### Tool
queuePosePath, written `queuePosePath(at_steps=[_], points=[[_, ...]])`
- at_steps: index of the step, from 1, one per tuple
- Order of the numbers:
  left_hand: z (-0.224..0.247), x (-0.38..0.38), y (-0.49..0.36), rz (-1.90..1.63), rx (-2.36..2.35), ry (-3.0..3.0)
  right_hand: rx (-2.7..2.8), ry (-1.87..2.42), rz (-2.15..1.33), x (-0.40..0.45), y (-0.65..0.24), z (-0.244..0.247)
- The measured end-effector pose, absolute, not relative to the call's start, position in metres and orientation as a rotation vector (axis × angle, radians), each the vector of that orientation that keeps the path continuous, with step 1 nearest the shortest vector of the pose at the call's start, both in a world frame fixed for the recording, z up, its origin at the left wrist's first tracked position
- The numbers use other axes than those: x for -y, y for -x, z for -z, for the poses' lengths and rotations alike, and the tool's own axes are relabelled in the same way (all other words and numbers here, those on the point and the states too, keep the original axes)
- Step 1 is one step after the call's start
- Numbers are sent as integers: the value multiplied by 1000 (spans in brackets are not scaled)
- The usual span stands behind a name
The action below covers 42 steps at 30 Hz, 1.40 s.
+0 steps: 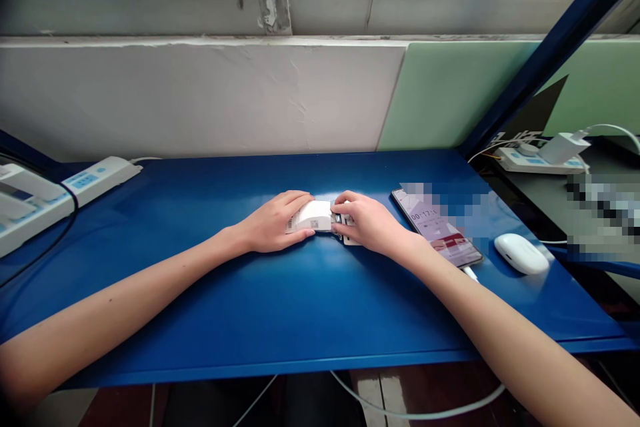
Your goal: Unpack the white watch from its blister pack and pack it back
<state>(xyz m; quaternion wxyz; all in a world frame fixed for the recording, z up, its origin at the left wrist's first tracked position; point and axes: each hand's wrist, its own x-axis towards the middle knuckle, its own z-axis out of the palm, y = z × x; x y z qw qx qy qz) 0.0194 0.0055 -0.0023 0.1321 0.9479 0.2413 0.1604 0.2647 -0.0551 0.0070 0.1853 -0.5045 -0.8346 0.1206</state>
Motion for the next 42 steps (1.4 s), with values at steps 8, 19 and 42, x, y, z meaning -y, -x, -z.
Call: queuePosePath(at_steps=[8,19,42], points=[[2,-7,-20,-473,-666,-2764,2376,1514,-248,58,-261,-3],[5,-8,-20,-492,-691,-2728,2398,1510,-234,59,-262,-4],[4,-8,-21,-485,-706,-2754,2462,1497,-78,59,-274,-12]])
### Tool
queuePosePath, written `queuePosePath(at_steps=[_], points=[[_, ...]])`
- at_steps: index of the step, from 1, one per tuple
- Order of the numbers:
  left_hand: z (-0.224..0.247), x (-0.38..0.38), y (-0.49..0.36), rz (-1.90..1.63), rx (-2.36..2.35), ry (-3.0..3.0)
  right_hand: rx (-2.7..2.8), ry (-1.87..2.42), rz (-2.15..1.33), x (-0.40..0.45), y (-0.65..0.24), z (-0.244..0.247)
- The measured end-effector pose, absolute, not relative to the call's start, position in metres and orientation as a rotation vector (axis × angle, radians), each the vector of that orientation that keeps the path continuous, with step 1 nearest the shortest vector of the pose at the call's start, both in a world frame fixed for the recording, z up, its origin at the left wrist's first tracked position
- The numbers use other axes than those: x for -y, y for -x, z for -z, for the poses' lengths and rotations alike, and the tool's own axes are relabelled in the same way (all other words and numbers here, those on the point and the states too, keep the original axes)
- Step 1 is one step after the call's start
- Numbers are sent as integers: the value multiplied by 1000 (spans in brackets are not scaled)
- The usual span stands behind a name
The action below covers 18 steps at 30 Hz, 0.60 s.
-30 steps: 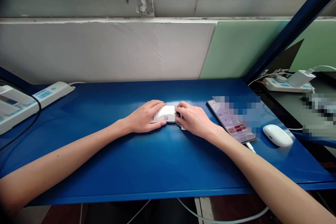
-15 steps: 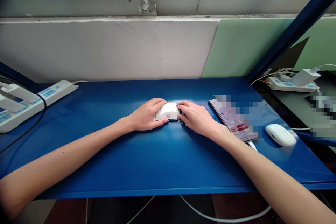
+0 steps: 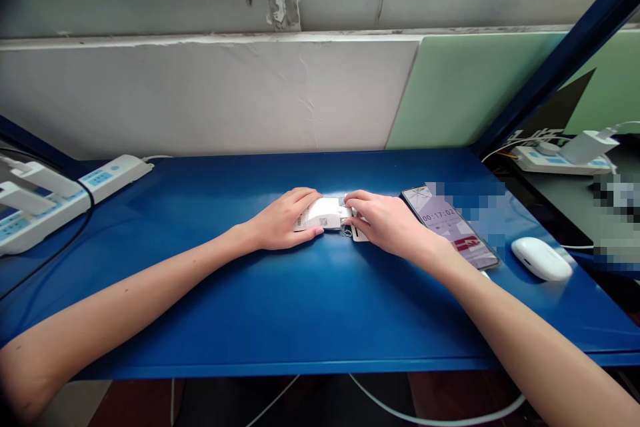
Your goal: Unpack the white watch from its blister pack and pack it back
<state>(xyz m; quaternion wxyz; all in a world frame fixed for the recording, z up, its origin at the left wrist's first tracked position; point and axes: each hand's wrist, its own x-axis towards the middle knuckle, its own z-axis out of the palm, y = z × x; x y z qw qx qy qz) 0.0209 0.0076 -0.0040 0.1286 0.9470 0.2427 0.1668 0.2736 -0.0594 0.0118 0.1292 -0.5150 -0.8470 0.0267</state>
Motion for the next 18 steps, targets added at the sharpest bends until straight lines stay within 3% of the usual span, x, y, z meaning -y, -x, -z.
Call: queuePosePath(at_steps=[13,18], points=[[5,-9,-21,-481,-723,-2746,2556,1582,-44,58,-299,-31],[4,-9,-22,-481,-720,-2765,2490,1386,-94,56,-288,-20]])
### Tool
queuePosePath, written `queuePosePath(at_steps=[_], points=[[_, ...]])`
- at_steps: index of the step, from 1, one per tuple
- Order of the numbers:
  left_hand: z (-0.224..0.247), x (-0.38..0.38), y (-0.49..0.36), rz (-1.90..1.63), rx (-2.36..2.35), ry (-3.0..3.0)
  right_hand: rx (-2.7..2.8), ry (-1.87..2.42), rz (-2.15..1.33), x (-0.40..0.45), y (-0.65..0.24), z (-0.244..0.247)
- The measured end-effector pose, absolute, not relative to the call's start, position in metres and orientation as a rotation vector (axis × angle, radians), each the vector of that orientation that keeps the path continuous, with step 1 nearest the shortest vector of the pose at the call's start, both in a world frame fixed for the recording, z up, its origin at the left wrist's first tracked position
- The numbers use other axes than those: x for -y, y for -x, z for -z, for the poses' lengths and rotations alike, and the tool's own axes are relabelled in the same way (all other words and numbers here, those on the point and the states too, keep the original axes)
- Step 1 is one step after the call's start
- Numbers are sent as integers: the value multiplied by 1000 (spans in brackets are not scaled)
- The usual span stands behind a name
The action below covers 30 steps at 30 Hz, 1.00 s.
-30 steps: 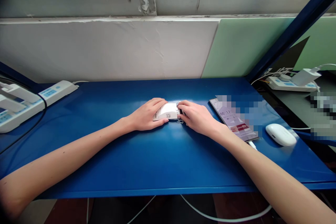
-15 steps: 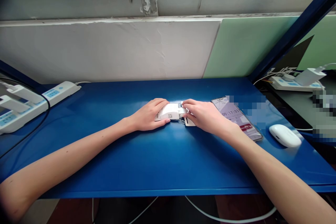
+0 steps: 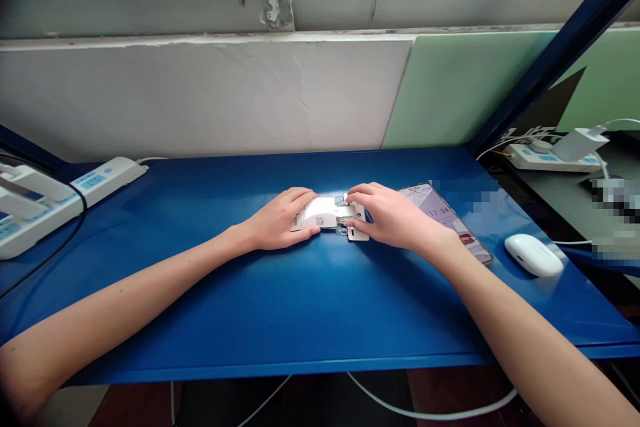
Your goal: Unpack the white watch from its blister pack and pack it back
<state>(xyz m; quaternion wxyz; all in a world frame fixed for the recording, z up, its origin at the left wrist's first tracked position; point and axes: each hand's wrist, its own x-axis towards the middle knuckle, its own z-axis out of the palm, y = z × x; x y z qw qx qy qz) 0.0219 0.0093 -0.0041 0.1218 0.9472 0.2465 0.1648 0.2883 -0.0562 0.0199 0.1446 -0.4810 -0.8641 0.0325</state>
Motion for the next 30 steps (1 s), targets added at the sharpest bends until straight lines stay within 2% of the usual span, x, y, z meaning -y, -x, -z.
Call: queuePosePath(at_steps=[9,30], points=[[4,-10,-23,-509,-694,-2768,2444,1372,-163,55,-271,-3],[5,-9,-22,-508,-694,-2758,2547,1445,-24,55,-282,-16]])
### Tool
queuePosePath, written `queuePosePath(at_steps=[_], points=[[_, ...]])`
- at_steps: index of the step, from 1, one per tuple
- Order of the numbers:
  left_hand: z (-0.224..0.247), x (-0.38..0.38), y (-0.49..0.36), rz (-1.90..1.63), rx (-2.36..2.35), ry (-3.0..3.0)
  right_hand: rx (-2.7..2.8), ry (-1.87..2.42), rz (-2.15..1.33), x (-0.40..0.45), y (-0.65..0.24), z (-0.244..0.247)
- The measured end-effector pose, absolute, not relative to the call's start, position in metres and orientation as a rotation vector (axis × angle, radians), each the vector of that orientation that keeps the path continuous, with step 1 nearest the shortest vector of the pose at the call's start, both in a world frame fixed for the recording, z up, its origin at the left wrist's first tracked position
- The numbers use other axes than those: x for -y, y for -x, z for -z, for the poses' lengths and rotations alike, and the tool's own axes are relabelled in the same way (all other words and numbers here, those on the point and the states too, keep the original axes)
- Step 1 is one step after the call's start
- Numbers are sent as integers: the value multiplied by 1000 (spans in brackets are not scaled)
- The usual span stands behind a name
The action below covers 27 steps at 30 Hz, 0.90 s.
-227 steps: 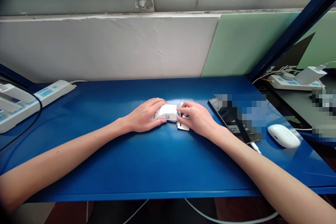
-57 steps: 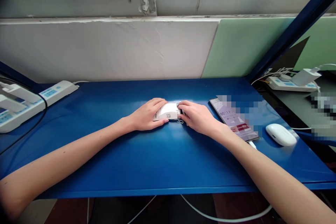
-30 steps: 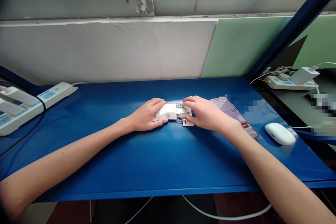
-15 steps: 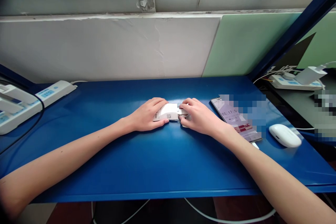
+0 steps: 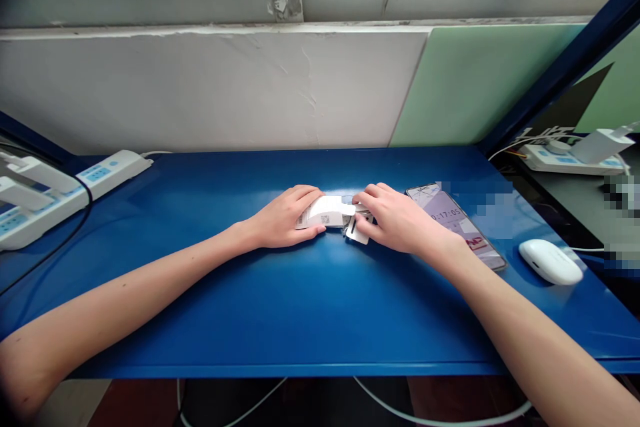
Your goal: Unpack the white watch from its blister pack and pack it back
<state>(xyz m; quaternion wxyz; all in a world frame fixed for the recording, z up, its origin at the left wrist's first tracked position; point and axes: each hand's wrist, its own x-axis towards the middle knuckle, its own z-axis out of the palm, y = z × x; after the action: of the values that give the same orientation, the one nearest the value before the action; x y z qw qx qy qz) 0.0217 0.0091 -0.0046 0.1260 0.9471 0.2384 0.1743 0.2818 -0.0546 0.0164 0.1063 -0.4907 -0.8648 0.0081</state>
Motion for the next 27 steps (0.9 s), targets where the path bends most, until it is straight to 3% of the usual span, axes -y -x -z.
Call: queuePosePath(at_steps=[8,16,22,27], points=[[4,-9,-21,-488,-707,-2749,2488,1327,-17,55,-290,-22],[3,-8,-22,-457,-739,-2743,1996,1215,-53,57,-300,-48],[4,-8,-22,-471,-721,-2744,1522,1311,-459,55,-287,-42],[2,-6,-21,-463,-727,-2737,1250,1136,-940,53,-277,-36]])
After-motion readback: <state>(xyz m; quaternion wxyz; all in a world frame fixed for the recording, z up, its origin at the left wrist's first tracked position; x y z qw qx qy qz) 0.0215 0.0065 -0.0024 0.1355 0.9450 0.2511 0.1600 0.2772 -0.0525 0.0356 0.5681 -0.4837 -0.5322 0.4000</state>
